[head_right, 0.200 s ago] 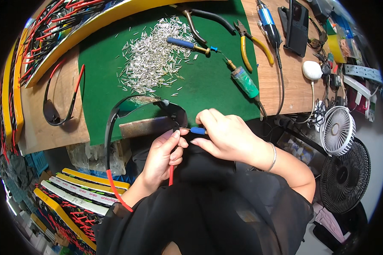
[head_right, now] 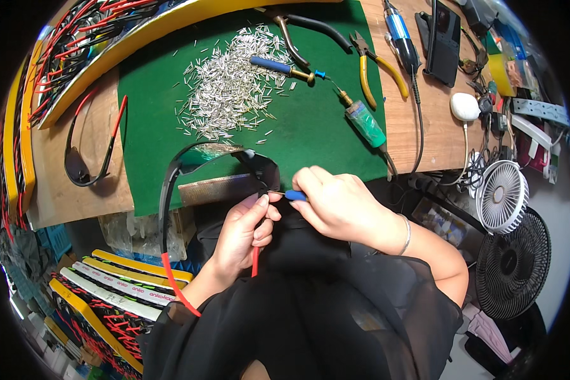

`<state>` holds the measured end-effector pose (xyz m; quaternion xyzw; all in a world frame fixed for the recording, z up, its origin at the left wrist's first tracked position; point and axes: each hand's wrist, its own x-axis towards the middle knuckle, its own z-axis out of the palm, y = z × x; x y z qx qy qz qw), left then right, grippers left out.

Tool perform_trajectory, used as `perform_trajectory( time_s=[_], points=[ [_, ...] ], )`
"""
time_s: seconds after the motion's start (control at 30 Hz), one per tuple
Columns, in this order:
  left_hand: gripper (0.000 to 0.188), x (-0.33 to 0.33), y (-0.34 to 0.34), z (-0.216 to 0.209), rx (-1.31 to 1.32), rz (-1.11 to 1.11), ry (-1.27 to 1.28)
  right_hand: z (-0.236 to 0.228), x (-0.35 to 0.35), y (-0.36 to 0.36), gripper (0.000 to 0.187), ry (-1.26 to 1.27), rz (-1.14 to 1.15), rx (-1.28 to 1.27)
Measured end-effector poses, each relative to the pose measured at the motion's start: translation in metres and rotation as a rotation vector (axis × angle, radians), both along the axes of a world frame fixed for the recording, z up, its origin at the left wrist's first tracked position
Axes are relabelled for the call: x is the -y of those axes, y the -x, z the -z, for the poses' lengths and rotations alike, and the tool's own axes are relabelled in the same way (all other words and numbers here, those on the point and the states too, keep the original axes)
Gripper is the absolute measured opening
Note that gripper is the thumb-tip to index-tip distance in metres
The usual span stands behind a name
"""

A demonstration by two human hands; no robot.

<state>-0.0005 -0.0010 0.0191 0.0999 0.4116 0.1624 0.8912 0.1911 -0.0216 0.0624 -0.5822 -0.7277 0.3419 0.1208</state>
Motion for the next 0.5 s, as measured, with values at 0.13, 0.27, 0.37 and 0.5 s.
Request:
perform_trajectory(
  time_s=[0.13, 0.27, 0.37, 0.5],
  points=[
    [0.024, 0.0, 0.0, 0.001, 0.003, -0.004, -0.003, -0.004, -0.002, 0.003, 0.024, 0.052, 0.084, -0.072],
    [0.025, 0.0, 0.0, 0.0, 0.004, -0.005, -0.006, 0.009, 0.006, -0.002, 0.027, 0.032, -0.018, 0.065],
    [0.025, 0.0, 0.0, 0.0, 0.0, -0.003, -0.004, -0.003, -0.002, 0.002, 0.025, 0.016, 0.049, -0.046],
    [0.024, 0.0, 0.0, 0.0, 0.001, -0.004, -0.005, -0.002, 0.0, 0.003, 0.021, 0.045, 0.103, -0.062]
  ],
)
